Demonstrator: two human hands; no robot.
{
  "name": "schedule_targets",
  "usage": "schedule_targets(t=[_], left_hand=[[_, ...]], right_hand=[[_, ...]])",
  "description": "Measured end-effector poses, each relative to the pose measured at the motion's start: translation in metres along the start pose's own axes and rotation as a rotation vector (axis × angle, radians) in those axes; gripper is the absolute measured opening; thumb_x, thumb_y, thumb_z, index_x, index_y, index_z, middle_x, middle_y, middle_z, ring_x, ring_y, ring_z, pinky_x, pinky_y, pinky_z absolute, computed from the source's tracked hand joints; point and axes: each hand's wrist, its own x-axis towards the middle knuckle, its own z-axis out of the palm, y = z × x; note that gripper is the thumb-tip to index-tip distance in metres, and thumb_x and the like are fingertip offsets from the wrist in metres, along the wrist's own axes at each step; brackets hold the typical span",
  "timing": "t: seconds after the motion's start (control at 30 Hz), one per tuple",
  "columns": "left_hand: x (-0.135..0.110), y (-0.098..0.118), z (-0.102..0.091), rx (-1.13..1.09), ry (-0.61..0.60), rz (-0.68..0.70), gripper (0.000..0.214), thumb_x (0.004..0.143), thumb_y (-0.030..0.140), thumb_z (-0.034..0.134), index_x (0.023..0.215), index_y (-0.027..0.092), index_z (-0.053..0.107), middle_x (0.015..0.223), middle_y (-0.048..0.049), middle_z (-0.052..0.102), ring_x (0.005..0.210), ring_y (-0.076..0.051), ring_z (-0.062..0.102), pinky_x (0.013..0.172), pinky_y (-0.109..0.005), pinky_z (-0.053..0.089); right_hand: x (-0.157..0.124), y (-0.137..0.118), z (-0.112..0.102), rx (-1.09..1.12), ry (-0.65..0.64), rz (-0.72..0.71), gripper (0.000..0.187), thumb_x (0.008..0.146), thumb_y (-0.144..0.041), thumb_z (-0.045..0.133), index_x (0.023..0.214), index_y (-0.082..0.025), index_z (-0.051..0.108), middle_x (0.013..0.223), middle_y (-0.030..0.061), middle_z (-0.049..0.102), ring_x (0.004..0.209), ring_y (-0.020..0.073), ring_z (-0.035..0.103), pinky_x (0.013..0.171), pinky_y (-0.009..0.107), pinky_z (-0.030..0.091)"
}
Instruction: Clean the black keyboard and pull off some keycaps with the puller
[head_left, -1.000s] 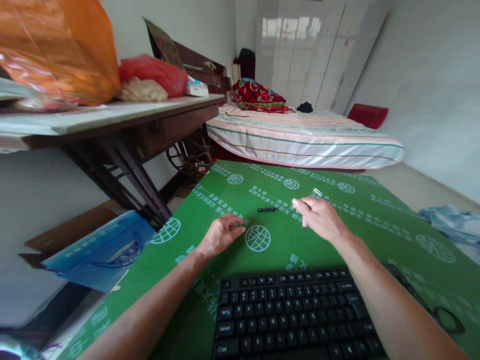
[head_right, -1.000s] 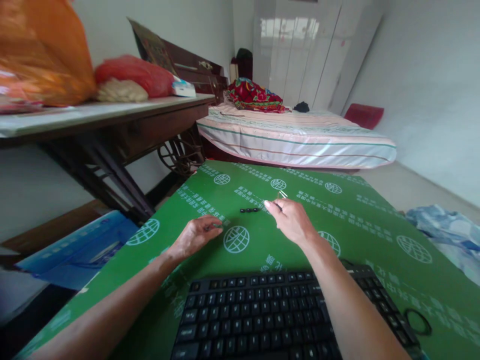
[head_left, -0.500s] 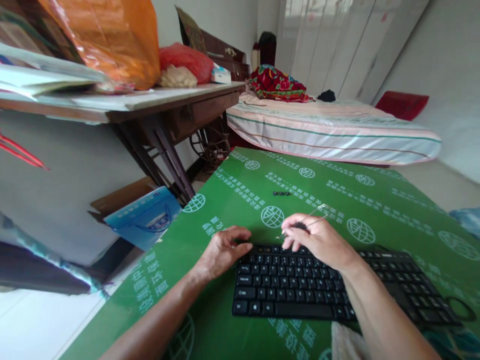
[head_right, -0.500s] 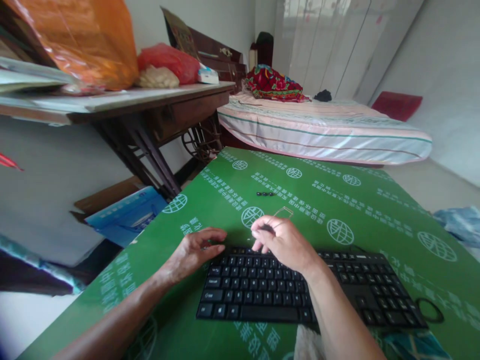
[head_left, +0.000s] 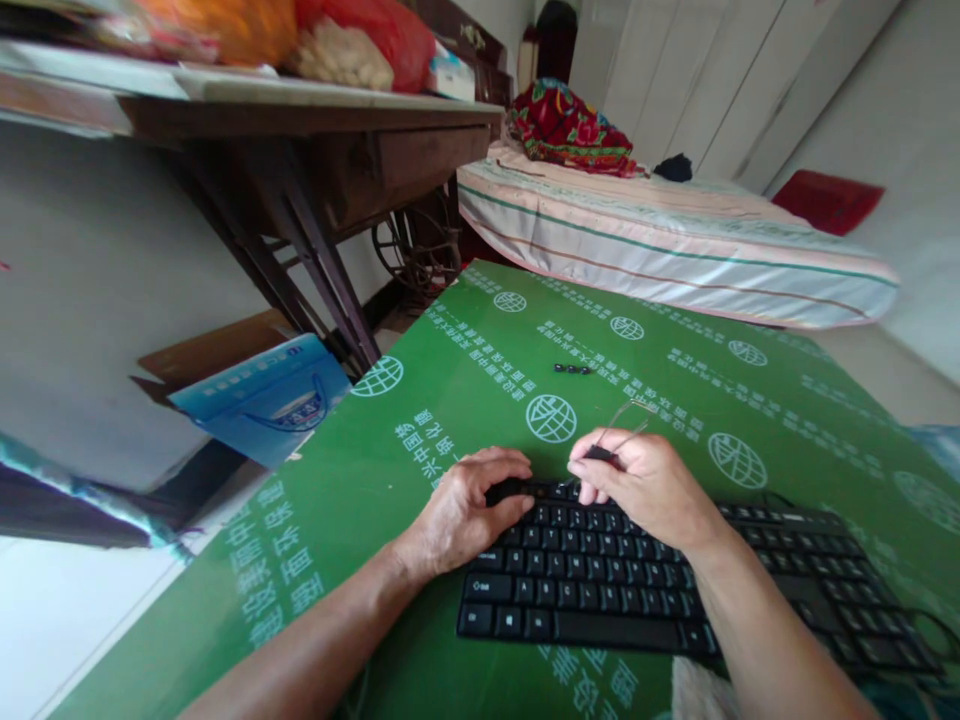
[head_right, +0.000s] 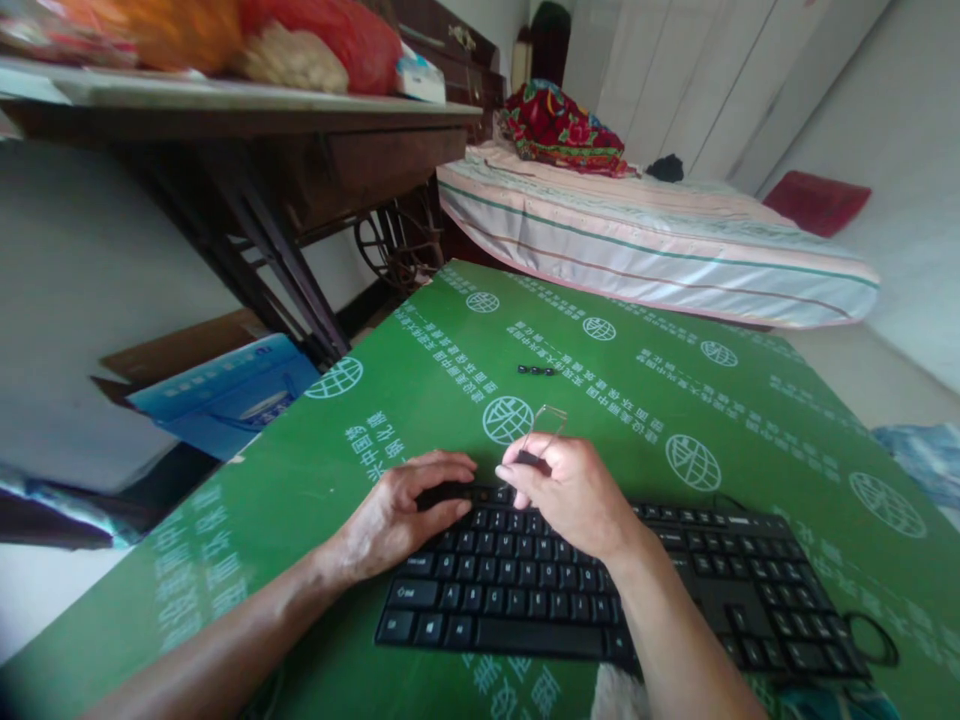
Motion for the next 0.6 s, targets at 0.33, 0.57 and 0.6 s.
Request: schedule_targets(t=[0.33,0.57,0.6], left_hand=[[-0.001,-0.001,0.002,0.063,-0.009,0.059,0.020,0.077,0.025,0.064,0.096,0.020,0.068,0.104,-0.0053,0.068,0.102,-0.019,0.060,0.094,-0.038,0.047],[-0.001,0.000,0.003,0.080,-0.016,0.070,0.019,0.078,0.024,0.062,0.096,0.019,0.067,0.105,-0.0059,0.068,0.102,-0.019,0.060,0.094,-0.039,0.047],[-0.001,0.000,0.004,0.078,-0.016,0.073,0.019,0.078,0.023,0.062,0.096,0.019,0.067,0.105,-0.0061,0.068,0.102,-0.019,0.060,0.094,-0.039,0.048]], right_hand=[[0.001,0.002,0.004,-0.040,-0.022,-0.021,0.012,0.082,-0.030,0.056,0.081,-0.020,0.063,0.058,-0.0027,0.064,0.054,0.0119,0.060,0.056,0.022,0.048],[0.000,0.002,0.010,-0.093,-0.042,-0.061,0.014,0.084,-0.031,0.054,0.079,-0.021,0.062,0.060,-0.0029,0.063,0.057,0.0124,0.061,0.059,0.023,0.047],[0.000,0.002,0.011,-0.111,-0.040,-0.074,0.014,0.085,-0.031,0.053,0.079,-0.021,0.061,0.060,-0.0029,0.063,0.057,0.0124,0.061,0.059,0.023,0.046]])
